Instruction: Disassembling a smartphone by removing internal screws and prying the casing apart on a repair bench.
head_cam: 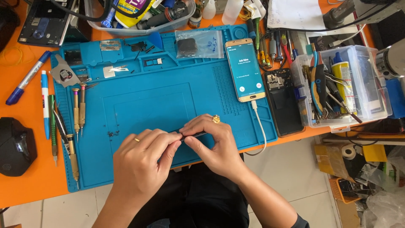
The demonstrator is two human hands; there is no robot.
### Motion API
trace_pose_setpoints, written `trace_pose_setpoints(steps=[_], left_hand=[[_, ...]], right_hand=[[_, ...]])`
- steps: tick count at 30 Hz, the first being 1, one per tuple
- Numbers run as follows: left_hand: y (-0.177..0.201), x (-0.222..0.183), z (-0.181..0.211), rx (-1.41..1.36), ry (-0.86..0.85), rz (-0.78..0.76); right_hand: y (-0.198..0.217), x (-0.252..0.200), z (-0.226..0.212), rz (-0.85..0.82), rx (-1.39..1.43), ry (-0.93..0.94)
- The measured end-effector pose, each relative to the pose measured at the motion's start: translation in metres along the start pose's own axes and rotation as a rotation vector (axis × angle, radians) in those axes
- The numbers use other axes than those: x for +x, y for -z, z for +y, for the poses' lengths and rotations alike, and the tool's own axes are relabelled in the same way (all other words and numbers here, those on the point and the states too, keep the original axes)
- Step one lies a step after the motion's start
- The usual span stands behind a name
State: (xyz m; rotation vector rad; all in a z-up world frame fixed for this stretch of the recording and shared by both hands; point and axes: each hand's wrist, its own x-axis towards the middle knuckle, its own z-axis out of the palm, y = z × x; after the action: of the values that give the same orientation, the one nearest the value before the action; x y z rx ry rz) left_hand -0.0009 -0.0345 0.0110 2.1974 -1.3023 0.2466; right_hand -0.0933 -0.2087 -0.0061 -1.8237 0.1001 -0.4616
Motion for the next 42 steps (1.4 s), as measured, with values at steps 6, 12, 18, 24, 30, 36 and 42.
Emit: trace_pose_setpoints(steps=[6,12,18,24,30,36,42], left_hand=[[0.009,-0.008,-0.006,-0.176,0.074,-0.062],[0.003,-0.024,-0.013,-0.173,0.022,-0.004],[0.003,-0.027,-0.019,-0.220,-0.048,0.049],[0.003,-0.024,-0.015,-0.184,-0.035,0.094],[0.003,-0.020,-0.012,-0.183,-0.028,0.086],[0.008,-0.024,-0.022,-0.316,-0.016,0.013],[0.013,-0.033,-0.022,-0.438,0.078,0.013]], right_hand=[[0.004,-0.005,0.002,-0.049,-0.005,-0.009],[0.005,-0.008,0.010,-0.075,-0.070,0.140],[0.003,-0.012,0.016,-0.053,-0.123,0.212],[0.008,-0.014,0.012,-0.045,-0.092,0.163],[0.010,-0.014,0.012,-0.045,-0.042,0.123],[0.017,-0.015,0.016,-0.089,0.069,0.064],[0.025,-0.014,0.019,-0.129,0.053,0.065]])
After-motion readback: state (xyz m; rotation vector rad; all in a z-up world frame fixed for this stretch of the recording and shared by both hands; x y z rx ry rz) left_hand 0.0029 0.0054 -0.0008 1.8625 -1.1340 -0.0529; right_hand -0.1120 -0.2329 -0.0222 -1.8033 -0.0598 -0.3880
